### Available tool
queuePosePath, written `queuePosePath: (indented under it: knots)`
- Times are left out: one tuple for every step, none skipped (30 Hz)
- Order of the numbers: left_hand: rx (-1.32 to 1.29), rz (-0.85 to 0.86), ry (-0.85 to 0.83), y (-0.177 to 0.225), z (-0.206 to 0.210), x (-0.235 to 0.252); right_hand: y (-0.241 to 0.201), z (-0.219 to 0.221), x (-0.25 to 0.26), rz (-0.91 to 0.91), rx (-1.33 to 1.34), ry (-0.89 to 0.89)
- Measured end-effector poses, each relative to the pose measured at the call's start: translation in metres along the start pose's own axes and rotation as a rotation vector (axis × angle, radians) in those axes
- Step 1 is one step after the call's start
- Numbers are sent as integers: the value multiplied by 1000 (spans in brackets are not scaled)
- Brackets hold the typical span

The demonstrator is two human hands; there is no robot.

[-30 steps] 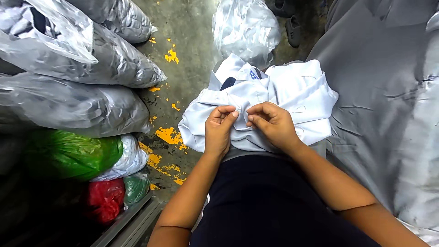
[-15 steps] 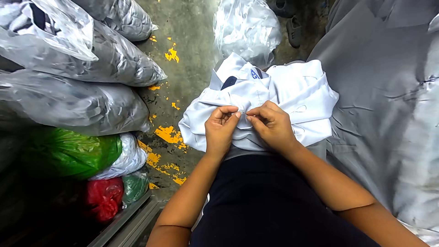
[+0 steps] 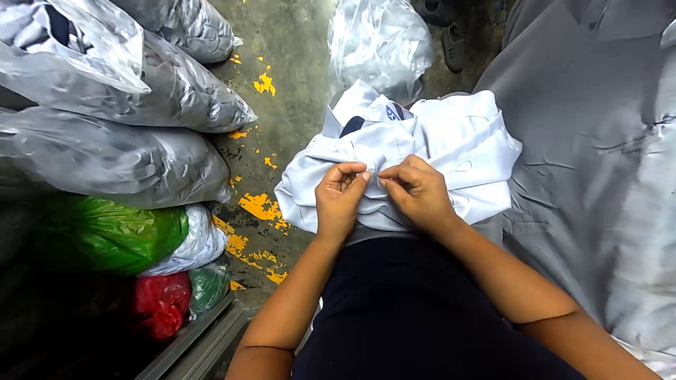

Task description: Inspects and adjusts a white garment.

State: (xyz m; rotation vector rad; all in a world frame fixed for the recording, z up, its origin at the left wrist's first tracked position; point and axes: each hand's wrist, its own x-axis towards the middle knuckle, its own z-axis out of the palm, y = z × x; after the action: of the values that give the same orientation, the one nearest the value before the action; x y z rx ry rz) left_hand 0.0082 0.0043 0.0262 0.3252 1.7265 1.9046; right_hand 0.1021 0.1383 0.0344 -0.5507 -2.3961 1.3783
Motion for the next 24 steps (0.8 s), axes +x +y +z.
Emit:
queuePosePath:
  knots:
    - [1,-2,0,0,0,0,0,0,0,1,-1,0]
    - [2,-3,0,0,0,0,-1,0,0,2,-2,2]
    - [-1,-5,-1,0,0,0,-1,0,0,2,-1,3]
    - [-7,-8,-5,-1,0,0,-1,1,-1,0,0,7]
    - [-18,-14,-9,0,0,0,-1,1,-1,-3,5,11]
    - [-37,-23,-11,0,0,0,-1,1,-1,-3,13,13]
    - [-57,-31,-14,1,0,0,-1,1,-1,-1,22,13]
    - [-71,-35,-15,1,0,0,-1,1,-2,3,33,13]
    - [-77,-35,-16,1,0,0,-2,0,-2,6,44,12]
    - [-80,-34,-16,1,1,0,-2,0,-2,9,52,10]
    - [-81,-34,-15,1,1,-1,-2,-1,-2,12,56,6]
    - [-78,-34,-13,1,1,-1,-3,-1,-2,14,56,5]
    - [-75,-34,-11,2,1,-1,-3,-1,-2,12,54,6]
    - [-76,-33,-9,2,1,-1,-2,-1,-2,11,51,9]
    - [-76,-34,-8,2,1,-1,-2,-1,-3,10,48,10]
    - [-75,-36,-9,2,1,-1,-2,-1,-3,9,44,9]
    - [-72,-36,-12,2,1,-1,-3,-1,-2,8,39,7]
    - [-70,-35,-15,3,1,-1,-3,-1,-2,8,37,8]
    - [-70,-35,-17,3,1,-1,-3,-1,-2,7,38,9]
    - [-70,-35,-20,3,0,-1,-3,-1,-2,6,42,9]
    - [-73,-37,-22,3,0,-1,-3,-1,-2,5,51,8]
    - [-77,-39,-24,3,0,-1,-3,-1,-2,3,65,8]
    - [-86,-46,-24,4,1,-1,-3,-1,-1,11,92,5]
    - [-93,-56,-24,5,1,-1,-2,-2,-1,27,134,-1]
